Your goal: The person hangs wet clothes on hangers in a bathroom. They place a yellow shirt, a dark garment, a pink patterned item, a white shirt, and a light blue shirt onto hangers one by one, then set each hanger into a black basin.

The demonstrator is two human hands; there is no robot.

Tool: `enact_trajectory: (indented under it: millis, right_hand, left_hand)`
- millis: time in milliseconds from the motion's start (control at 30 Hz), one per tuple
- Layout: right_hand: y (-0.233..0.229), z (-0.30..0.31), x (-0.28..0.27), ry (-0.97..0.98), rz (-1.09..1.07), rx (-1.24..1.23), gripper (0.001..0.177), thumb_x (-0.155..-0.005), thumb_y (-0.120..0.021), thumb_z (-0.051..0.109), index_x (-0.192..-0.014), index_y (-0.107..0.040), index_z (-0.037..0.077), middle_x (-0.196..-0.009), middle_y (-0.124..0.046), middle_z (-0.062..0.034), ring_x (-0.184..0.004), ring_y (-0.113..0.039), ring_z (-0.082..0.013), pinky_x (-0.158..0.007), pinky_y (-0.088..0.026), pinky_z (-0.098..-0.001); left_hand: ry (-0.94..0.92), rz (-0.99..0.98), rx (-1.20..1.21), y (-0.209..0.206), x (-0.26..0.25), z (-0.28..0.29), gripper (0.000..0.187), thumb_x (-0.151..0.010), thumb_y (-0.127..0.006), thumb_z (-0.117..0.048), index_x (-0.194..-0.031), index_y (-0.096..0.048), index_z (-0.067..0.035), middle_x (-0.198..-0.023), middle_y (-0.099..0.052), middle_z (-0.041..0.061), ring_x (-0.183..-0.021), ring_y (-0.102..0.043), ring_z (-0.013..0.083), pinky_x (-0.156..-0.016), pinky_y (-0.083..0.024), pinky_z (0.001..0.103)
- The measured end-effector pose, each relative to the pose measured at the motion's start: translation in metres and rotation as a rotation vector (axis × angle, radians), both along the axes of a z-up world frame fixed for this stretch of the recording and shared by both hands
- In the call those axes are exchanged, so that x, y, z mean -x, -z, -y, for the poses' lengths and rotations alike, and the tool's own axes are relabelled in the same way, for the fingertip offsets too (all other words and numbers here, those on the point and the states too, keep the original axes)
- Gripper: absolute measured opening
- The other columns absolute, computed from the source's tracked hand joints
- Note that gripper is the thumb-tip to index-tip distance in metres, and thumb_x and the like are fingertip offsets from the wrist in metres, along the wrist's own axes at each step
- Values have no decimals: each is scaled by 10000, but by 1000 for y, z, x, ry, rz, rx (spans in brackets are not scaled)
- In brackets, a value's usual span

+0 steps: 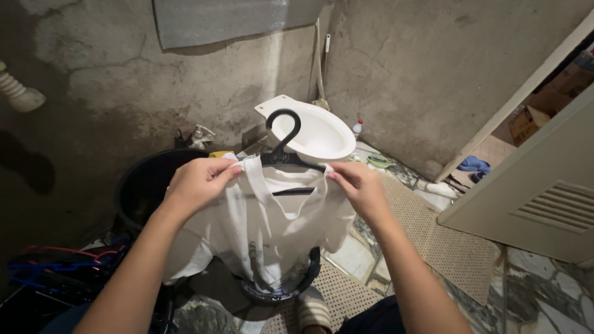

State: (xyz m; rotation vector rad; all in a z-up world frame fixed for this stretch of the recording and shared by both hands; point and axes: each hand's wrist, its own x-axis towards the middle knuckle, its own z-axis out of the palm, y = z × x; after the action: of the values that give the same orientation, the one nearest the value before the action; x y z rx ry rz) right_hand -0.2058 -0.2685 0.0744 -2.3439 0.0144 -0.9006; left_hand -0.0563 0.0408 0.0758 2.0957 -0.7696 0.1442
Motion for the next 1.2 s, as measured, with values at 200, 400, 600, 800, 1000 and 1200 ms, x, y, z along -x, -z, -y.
enact_trajectory:
  millis: [200, 400, 600, 800, 1000, 1200]
  right_hand:
    - [32, 3, -12, -12, -70, -291, 201, -904, -730, 151, -1058, -802, 44, -949, -789, -64, -827, -719, -123, -773, -564, -264]
    - [20, -10, -9, -196, -119, -290, 324, -927, -714, 196, -1225, -736, 73, -1060, -788, -45, -929, -723, -108, -838, -554, -256]
    - [9, -7, -2, 4, -387, -107, 599, -747, -856, 375, -1248, -642, 128, -962, -748, -114, -745, -687, -158, -686, -551, -313]
    - [8, 13, 3, 112, -443, 206, 485, -789, -827, 386, -1209, -708, 176, -1019, -756, -36, -774, -692, -203, -714, -549, -354]
    - [22, 14, -4, -30, -345, -180, 389, -858, -708, 286, -1208, -709, 117, -1058, -751, 19, -862, -716, -173, -774, -573, -318]
    - [-22, 72, 31, -1, -128, -472, 326, -870, -758, 76, -1191, -743, 22, -1005, -773, -57, -812, -672, -122, -710, -535, -260]
  left_hand:
    - [69, -24, -64, 7, 6, 4, 301, -896, -667, -434, -1094, -780, -238, -903, -765, 79, -789, -732, 263, -721, -550, 356]
    - [1, -26, -78, 11, 11, 9, 282, -898, -663, -426, -1065, -781, -231, -843, -739, 109, -780, -717, 303, -707, -542, 392]
    - [-99, 90, 38, 9, -6, -1, 273, -939, -644, -401, -1056, -760, -183, -870, -736, 122, -771, -717, 322, -660, -534, 409]
    - [-128, 96, 59, 20, -20, -3, 274, -936, -647, -397, -1027, -774, -172, -853, -743, 89, -812, -720, 287, -752, -523, 431]
    - [-72, 217, 128, 78, -35, 20, 418, -905, -731, -405, -1214, -688, -126, -1086, -693, 140, -1061, -646, 313, -997, -470, 434]
    - [221, -194, 306, 141, -64, 21, 1050, -814, -868, -319, -1578, -230, 13, -1559, -401, 206, -1427, -413, 292, -1143, -350, 412]
